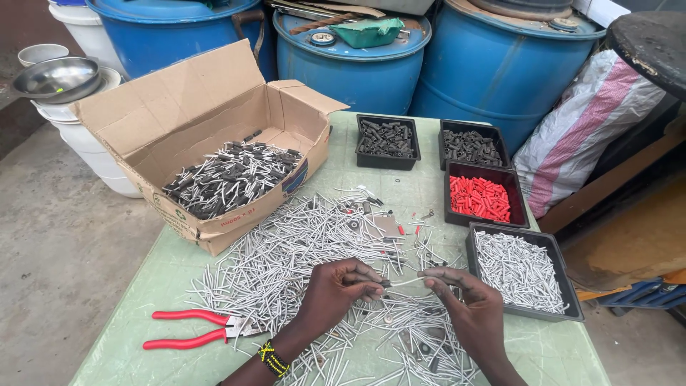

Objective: Sorting and organizing small metal pins and plastic components into various bins on a workbench

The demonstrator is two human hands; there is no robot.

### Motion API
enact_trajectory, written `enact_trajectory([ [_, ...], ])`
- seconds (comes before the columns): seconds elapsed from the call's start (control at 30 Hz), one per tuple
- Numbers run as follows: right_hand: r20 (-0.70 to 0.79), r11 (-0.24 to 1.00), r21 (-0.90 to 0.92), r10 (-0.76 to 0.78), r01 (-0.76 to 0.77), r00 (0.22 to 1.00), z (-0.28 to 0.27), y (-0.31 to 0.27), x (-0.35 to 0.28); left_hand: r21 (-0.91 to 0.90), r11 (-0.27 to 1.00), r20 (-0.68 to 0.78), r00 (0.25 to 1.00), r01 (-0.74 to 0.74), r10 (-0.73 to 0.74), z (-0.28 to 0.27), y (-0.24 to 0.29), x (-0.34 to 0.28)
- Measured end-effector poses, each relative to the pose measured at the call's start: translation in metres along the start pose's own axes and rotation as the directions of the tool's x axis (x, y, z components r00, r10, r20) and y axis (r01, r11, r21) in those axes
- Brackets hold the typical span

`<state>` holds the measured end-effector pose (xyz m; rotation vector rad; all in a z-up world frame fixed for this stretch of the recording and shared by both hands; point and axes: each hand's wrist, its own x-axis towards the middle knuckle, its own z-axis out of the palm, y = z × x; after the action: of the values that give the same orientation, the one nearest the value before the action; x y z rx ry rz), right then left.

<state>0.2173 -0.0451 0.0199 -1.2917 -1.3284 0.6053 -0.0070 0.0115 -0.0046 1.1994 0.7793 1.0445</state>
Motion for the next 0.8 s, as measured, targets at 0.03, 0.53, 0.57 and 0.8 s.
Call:
enact_trajectory([
  [0.03, 0.003, 0.998, -0.053, -0.017, 0.017, 1.000, 0.000, -0.002, -0.001, 0.003, 1.000, 0.008, 1.000, 0.010, -0.010, 0.001, 0.000, -0.001],
  [0.53, 0.054, 0.917, -0.274, -0.286, 0.290, 0.957, -0.006, -0.010, -0.001, -0.099, 0.995, 0.044, 0.999, 0.021, -0.017, 0.004, -0.006, -0.003],
  [0.57, 0.066, 0.937, -0.229, -0.255, 0.263, 0.965, -0.007, -0.006, -0.001, -0.126, 0.992, 0.055, 0.998, 0.030, -0.023, 0.005, -0.007, -0.003],
  [0.8, 0.047, 0.998, -0.067, 0.006, -0.003, 0.999, -0.005, 0.011, 0.000, -0.033, 0.998, 0.062, 0.996, 0.058, -0.056, 0.008, -0.005, -0.005],
])
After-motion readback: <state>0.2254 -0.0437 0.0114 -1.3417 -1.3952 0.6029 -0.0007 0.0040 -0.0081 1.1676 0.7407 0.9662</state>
